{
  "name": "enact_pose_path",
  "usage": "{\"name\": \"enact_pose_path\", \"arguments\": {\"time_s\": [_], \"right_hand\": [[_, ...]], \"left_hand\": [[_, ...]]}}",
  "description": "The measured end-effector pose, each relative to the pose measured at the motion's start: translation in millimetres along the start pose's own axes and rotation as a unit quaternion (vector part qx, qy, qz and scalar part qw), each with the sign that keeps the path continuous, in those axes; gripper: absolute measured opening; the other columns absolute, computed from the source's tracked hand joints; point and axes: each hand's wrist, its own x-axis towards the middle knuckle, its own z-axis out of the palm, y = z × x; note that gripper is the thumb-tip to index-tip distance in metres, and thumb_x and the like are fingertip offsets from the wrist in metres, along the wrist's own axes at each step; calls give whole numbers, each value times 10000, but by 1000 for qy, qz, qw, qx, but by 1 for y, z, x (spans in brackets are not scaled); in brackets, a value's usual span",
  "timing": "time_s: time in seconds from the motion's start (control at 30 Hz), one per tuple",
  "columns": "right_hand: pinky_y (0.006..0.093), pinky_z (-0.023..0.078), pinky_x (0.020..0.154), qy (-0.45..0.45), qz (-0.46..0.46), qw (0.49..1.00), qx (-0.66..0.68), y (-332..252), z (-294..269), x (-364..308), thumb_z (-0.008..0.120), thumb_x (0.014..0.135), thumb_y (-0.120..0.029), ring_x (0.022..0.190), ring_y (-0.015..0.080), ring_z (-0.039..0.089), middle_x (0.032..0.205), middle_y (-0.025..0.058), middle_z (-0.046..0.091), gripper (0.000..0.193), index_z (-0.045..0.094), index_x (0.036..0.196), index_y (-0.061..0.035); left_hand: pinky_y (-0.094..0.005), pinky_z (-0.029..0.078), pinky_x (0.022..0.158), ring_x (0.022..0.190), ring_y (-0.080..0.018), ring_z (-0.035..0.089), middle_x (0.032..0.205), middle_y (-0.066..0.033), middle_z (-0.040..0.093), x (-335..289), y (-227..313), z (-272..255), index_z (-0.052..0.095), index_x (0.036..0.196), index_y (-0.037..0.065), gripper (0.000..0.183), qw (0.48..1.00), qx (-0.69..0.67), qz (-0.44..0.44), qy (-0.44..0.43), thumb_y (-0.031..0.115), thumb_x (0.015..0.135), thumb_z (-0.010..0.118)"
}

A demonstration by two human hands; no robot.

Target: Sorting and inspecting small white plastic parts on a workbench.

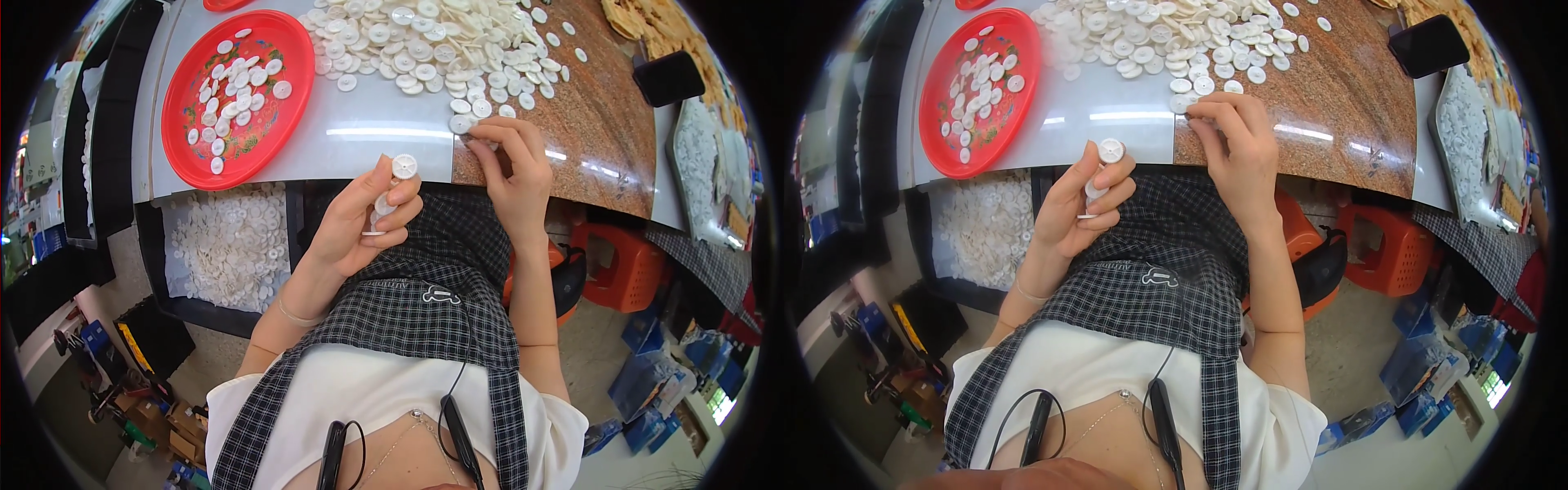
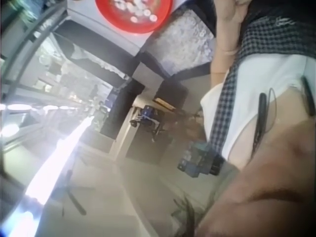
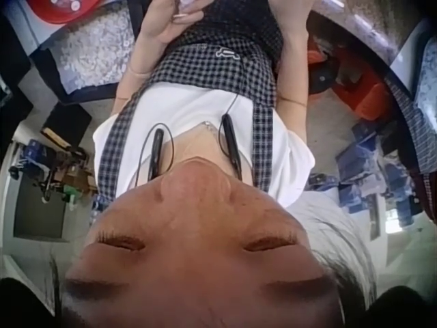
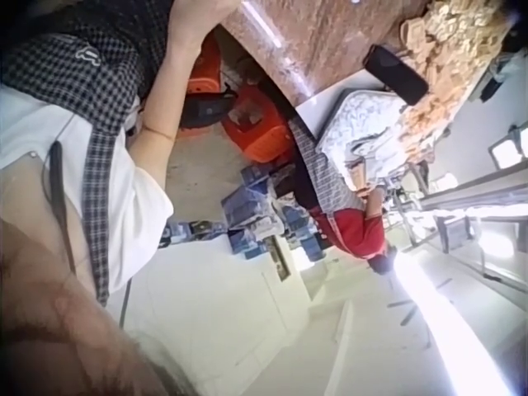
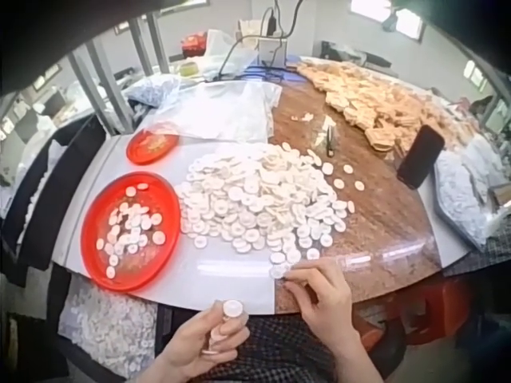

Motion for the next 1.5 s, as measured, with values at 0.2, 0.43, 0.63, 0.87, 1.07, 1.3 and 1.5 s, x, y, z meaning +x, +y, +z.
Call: {"name": "enact_pose_path", "arguments": {"time_s": [0.2,0.43,0.63,0.87,1.07,1.3,1.5], "right_hand": [[254,500,621,42,-60,995,-63,5,-4,-6,772,744,-7,792,148,609,935,63,623,191,676,907,-31],[289,507,603,22,-16,999,-19,-1,-4,-13,759,749,-28,759,197,604,870,58,619,143,664,855,-43],[242,523,667,-18,39,998,54,-8,-3,-18,745,760,50,795,146,646,948,70,604,269,642,999,-18],[339,495,885,-1,-76,971,226,-32,4,-19,769,684,117,899,170,651,1121,127,585,695,432,1270,-49],[322,521,820,26,-160,972,171,-45,9,-22,747,672,118,999,233,609,1143,109,589,506,611,1120,-76],[335,487,862,-7,-91,993,72,-32,4,-9,715,739,52,1037,256,590,1138,100,631,347,633,1062,-43],[332,494,776,-49,-87,994,-53,-13,9,-9,706,770,-5,938,255,595,1071,64,672,266,669,1030,-52]], "left_hand": [[-130,263,381,579,-39,293,805,11,366,-1,-1,-1,432,982,29,373,999,-38,6,7,363,1060,289],[-136,271,379,577,-45,293,801,6,360,-1,0,3,429,971,27,385,998,-59,5,19,372,1060,284],[-154,281,381,601,-68,370,860,-48,447,0,-4,14,466,1036,25,305,990,97,87,59,304,1035,344],[-167,282,410,598,-66,410,903,-62,503,4,-7,6,508,1107,20,305,974,179,129,60,290,980,448],[-163,416,671,742,-16,511,795,60,552,4,-13,13,656,1073,26,317,922,343,123,132,67,787,787],[-165,400,654,718,-15,484,799,58,556,1,-8,0,657,1047,37,333,841,473,231,124,63,754,814],[-165,394,654,719,-14,477,816,53,561,1,-8,-1,644,1045,37,372,867,419,238,125,91,733,837]]}}
